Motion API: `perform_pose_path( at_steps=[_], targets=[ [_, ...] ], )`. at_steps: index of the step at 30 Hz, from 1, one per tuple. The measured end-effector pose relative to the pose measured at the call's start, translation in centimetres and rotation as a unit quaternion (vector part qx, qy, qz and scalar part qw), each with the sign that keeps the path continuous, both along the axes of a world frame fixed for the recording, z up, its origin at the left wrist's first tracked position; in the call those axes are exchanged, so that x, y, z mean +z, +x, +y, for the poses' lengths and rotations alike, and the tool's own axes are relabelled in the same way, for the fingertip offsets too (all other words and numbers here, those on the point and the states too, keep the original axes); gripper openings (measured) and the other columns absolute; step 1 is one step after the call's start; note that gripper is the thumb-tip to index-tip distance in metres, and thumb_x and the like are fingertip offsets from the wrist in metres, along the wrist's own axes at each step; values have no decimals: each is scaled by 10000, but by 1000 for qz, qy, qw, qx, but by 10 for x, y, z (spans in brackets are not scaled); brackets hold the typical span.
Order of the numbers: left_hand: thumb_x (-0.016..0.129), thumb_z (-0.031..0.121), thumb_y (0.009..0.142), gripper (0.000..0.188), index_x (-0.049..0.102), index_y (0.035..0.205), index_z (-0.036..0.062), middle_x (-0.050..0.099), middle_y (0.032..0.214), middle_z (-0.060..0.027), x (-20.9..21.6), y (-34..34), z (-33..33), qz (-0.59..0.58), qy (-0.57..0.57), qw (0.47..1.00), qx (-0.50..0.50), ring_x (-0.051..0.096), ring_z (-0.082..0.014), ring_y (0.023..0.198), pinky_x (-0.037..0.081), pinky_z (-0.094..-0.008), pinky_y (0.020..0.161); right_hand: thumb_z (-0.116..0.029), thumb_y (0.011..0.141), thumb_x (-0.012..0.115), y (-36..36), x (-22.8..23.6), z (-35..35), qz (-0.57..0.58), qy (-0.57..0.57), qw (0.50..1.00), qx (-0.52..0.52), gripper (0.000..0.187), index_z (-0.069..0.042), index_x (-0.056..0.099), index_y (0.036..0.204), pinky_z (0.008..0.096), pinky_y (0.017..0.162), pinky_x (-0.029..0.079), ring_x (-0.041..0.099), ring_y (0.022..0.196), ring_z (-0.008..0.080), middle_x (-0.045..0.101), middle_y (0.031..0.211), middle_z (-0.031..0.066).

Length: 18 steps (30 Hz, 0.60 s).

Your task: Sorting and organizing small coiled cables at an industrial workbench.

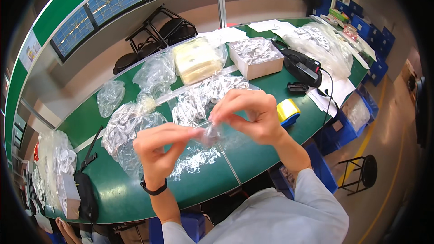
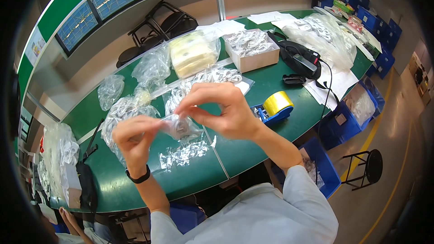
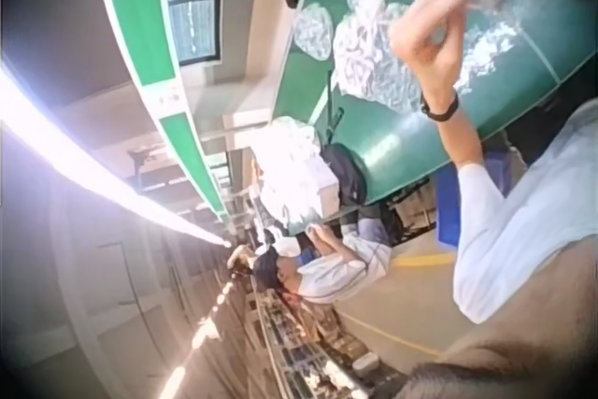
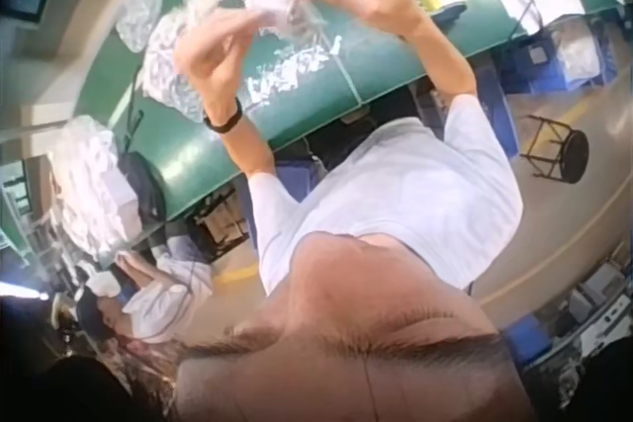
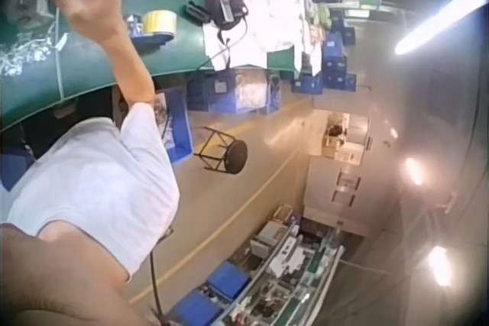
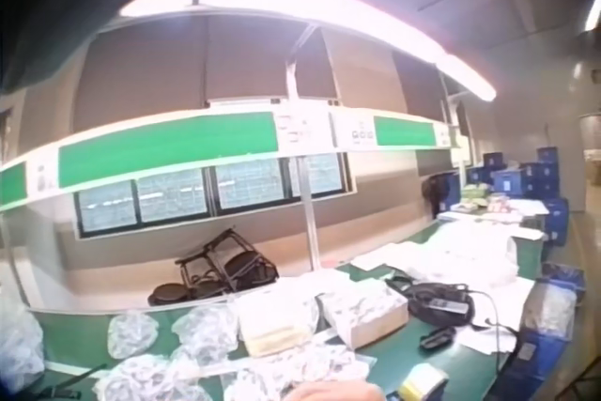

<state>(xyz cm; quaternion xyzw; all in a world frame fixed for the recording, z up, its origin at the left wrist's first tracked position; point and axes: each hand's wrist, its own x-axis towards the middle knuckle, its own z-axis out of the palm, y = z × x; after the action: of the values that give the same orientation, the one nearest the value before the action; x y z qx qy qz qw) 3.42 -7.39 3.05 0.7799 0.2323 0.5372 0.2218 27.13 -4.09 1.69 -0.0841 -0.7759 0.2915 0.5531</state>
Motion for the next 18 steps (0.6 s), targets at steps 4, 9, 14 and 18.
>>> perform_pose_path(
  at_steps=[4, 9, 14, 18],
  targets=[
    [679, -131, 686, 291, 769, 921, 17, 760, 879, -130, 3, 7, -11, 21, 69, 997, 14, 737, -225, 744, 562, -258, 638, 117, 823, 560, 1, 0, -1, 13, -8, 997, 70, 190, 64, 693, 948, 382, 813, 547, 687, 893, 282, 690, 913, 164],
    [692, -117, 660, 278, 751, 896, 18, 750, 875, -134, 7, 17, -23, 98, 256, 948, 163, 746, -274, 796, 592, -292, 666, 27, 883, 552, -8, -1, -12, 83, -159, 976, 125, 145, 68, 689, 906, 378, 875, 524, 661, 960, 277, 674, 925, 167],
    [698, -100, 648, 282, 753, 898, 20, 752, 898, -148, 8, 22, -28, 126, 297, 927, 190, 746, -273, 788, 592, -296, 657, 60, 848, 648, -8, -1, -12, 77, -128, 984, 101, 78, 63, 690, 913, 375, 861, 533, 673, 944, 273, 678, 932, 166],
    [696, -101, 637, 292, 759, 892, 26, 755, 888, -153, 7, 13, -28, 74, 218, 961, 155, 736, -242, 712, 562, -265, 604, 134, 781, 697, -9, 3, -16, 60, -118, 988, 81, 158, 59, 694, 920, 370, 851, 540, 682, 935, 265, 681, 947, 160]
  ],
)
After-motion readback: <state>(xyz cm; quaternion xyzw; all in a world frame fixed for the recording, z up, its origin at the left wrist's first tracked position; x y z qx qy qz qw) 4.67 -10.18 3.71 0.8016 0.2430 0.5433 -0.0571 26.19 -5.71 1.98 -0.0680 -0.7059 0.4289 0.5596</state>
